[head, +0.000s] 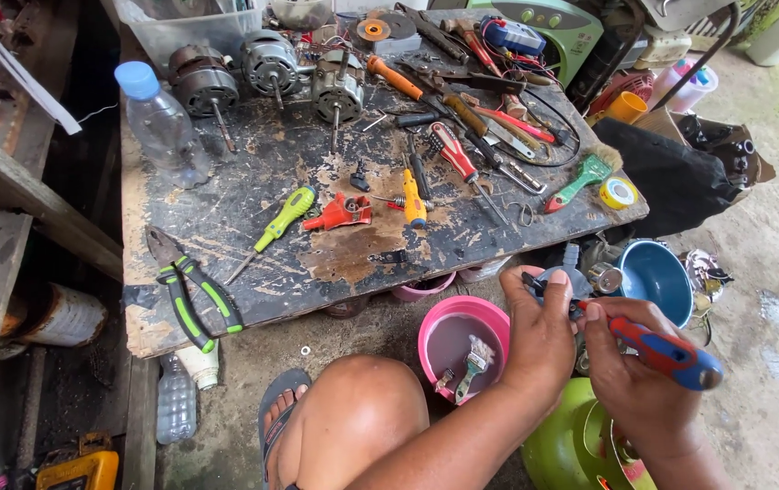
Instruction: Repairing a gas regulator using a screwdriver and then attaching it to an LPG tank
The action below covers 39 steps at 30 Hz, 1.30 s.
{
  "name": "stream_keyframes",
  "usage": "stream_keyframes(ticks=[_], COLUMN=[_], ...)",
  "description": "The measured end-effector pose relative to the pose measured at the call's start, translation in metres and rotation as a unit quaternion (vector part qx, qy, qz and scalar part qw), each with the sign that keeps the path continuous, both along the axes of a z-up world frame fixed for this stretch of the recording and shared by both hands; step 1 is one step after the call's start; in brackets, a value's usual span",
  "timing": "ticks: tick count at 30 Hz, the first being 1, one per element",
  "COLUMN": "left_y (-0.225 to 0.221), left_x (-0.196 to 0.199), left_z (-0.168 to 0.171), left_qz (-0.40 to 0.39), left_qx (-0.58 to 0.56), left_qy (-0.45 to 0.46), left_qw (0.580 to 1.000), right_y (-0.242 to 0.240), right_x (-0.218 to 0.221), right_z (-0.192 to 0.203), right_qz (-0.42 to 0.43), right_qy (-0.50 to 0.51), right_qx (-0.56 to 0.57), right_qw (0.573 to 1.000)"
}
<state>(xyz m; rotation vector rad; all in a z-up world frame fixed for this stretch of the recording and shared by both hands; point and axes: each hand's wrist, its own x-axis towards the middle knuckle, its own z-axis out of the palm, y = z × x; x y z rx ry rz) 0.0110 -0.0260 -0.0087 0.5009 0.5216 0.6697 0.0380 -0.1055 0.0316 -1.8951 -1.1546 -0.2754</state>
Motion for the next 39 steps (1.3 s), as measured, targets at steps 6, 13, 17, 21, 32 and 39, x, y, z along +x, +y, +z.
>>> stream_keyframes(ticks=[6, 13, 17, 21, 32, 39], left_y=[-0.009, -0.016, -0.02, -0.023, -0.031, -0.021], left_x=[0.011, 0.001, -0.005, -0.006, -0.003, 0.001], left_z=[-0.015, -0.005, 0.0, 0.003, -0.011, -0.013], left_qz=[0.018, -0.054, -0.082, -0.084, -0.139, -0.152], left_qx=[0.06, 0.089, 0.109, 0.11, 0.154, 0.02], left_qy=[0.046, 0.09, 0.099, 0.081, 0.14, 0.09], left_qw=[0.997, 0.991, 0.986, 0.987, 0.968, 0.984], right_y=[-0.011, -0.033, -0.039, -0.044, -0.055, -0.06], right_x=[0.015, 0.032, 0.02, 0.011, 0.034, 0.02], right_z=[-0.001, -0.005, 0.004, 0.01, -0.015, -0.013], right_qz=[-0.008, 0.0, 0.019, 0.002, -0.042, -0.05], right_qy=[0.058, 0.052, -0.041, -0.121, 0.064, 0.121], right_qx=[-0.045, -0.071, -0.053, -0.037, -0.076, 0.061], right_qw=[0.997, 0.996, 0.998, 0.992, 0.994, 0.989])
